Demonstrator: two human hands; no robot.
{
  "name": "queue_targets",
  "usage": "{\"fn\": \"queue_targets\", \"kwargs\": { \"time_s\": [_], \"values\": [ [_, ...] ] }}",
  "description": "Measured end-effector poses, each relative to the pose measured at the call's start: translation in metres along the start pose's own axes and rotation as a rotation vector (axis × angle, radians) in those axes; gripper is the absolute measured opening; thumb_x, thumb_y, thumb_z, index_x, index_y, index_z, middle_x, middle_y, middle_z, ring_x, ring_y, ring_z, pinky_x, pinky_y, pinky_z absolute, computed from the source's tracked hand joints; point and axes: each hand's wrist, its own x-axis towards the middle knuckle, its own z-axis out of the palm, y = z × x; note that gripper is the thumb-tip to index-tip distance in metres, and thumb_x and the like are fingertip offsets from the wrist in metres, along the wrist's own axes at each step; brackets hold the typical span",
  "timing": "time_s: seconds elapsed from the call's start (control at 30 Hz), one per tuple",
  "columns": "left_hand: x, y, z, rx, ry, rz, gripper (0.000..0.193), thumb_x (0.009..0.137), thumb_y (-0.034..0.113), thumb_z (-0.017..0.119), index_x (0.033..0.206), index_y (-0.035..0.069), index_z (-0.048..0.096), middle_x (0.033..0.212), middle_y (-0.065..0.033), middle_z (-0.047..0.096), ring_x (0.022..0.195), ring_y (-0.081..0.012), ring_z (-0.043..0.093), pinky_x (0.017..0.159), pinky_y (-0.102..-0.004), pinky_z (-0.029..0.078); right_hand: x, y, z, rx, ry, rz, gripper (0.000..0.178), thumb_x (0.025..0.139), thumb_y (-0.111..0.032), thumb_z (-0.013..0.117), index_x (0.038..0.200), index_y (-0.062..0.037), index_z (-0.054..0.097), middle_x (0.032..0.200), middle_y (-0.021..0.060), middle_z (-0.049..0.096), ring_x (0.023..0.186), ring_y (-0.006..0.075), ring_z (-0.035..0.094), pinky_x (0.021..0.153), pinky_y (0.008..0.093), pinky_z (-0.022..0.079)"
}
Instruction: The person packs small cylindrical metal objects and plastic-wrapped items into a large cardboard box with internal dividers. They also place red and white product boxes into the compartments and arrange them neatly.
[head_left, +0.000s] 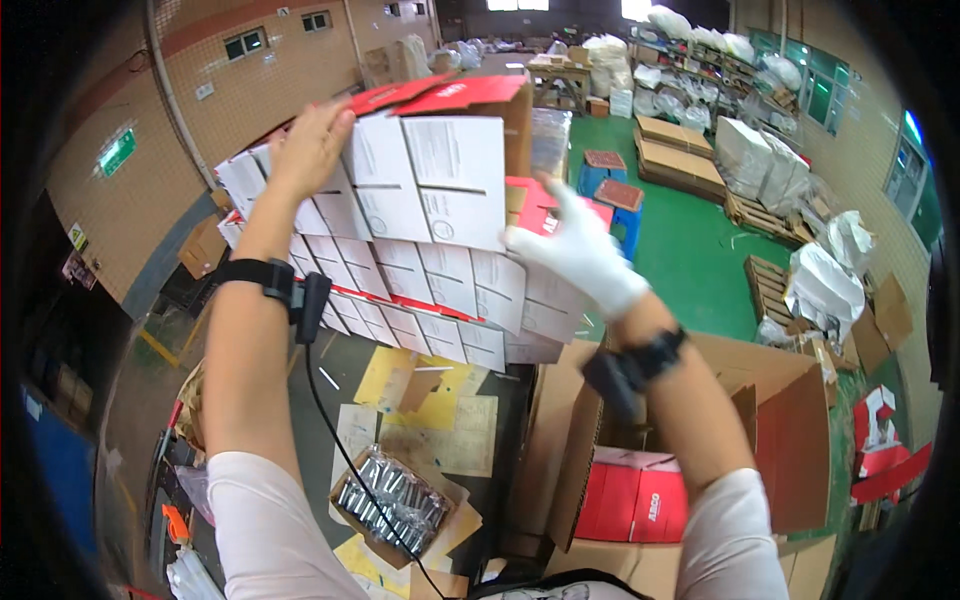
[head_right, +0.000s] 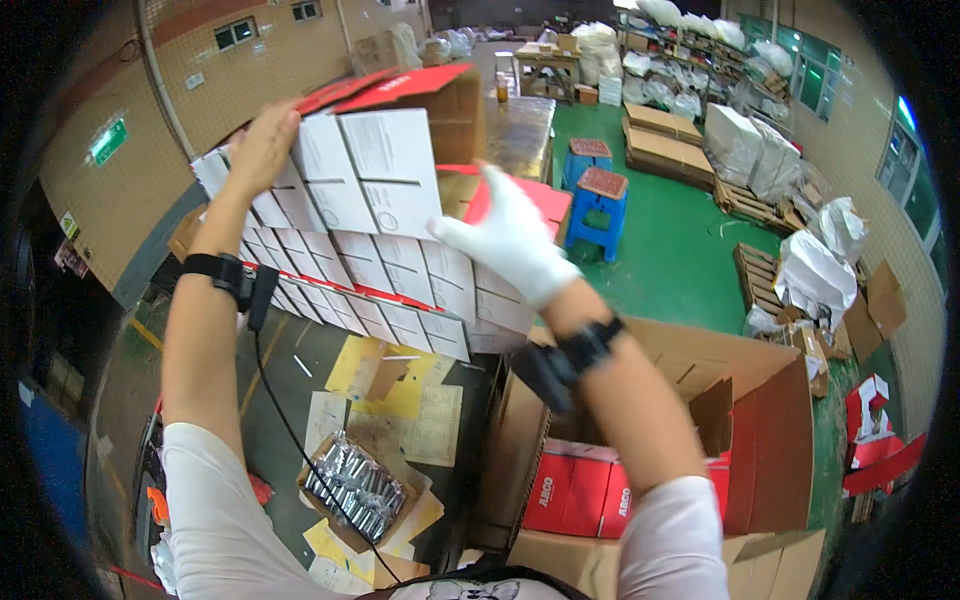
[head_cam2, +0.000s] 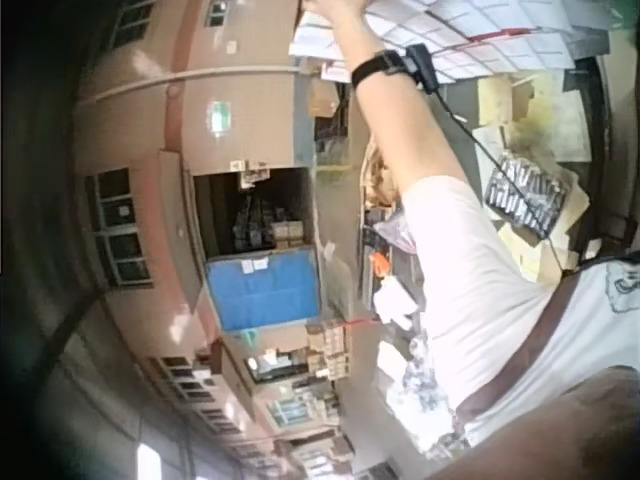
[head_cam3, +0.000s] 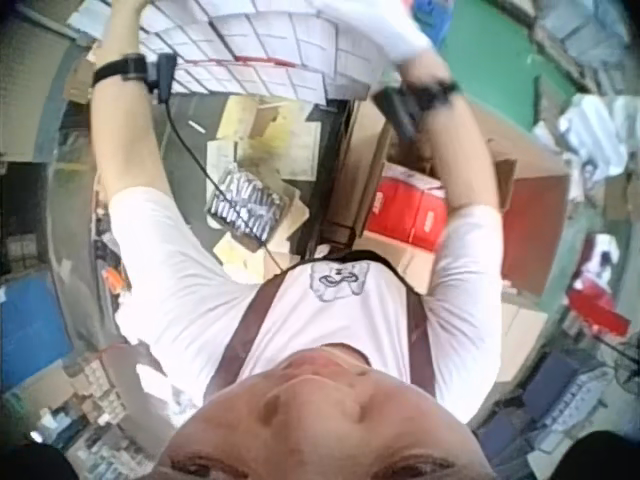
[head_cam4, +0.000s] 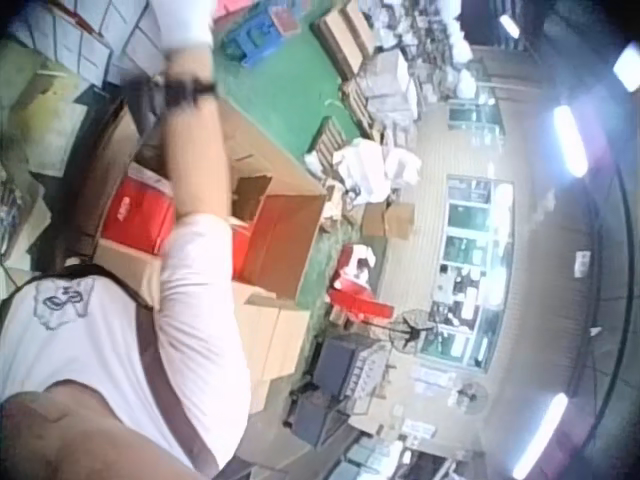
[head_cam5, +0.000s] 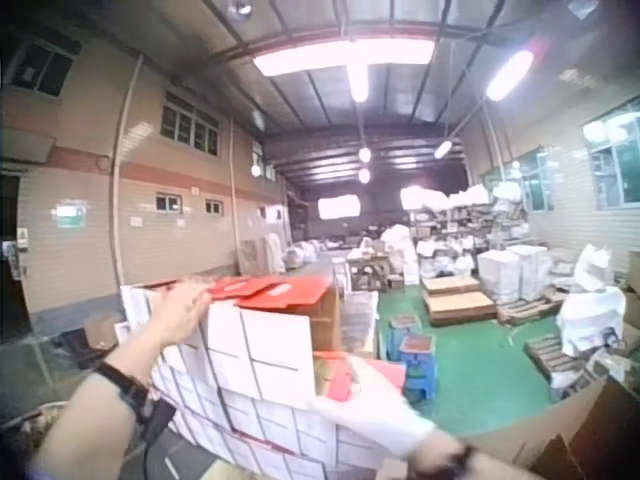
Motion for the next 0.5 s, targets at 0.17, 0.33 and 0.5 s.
{"fn": "queue_targets", "kwargs": {
  "time_s": [0.17, 0.33, 0.5],
  "values": [
    [-0.008, 0.015, -0.001, -0.133, 0.115, -0.023, 0.051, 0.095, 0.057, 0.037, 0.124, 0.02, 0.058, 0.123, -0.0083, 0.059, 0.121, -0.03, 0.05, 0.102, -0.0557, 0.028, 0.034, 0.012, 0.028, 0.109, -0.031, -0.007, 0.039, 0.085, -0.036, 0.063, 0.087, 0.0024, 0.069, 0.072, 0.0145, 0.067, 0.065, 0.0217, 0.062, 0.067, 0.037, 0.048],
    [-0.004, 0.009, -0.005, -0.015, 0.095, -0.029, 0.048, 0.094, 0.055, 0.04, 0.119, 0.02, 0.061, 0.12, -0.0091, 0.06, 0.119, -0.0291, 0.051, 0.103, -0.0586, 0.026, -0.045, -0.01, -0.138, 0.059, 0.106, 0.249, 0.021, 0.089, -0.023, 0.061, 0.081, -0.004, 0.064, 0.072, -0.0061, 0.054, 0.066, 0.0048, 0.044, 0.058, 0.0238, 0.036],
    [0.007, -0.055, 0.066, 0.04, 0.243, 0.288, 0.035, 0.099, 0.023, 0.039, 0.128, 0.011, 0.054, 0.124, -0.0118, 0.058, 0.114, -0.0285, 0.055, 0.099, -0.039, 0.042, -0.205, -0.052, -0.312, -0.489, 0.21, 0.322, 0.014, 0.085, -0.013, 0.068, 0.094, -0.0023, 0.067, 0.078, 0.0004, 0.062, 0.074, 0.0093, 0.054, 0.069, 0.0248, 0.043]
  ]
}}
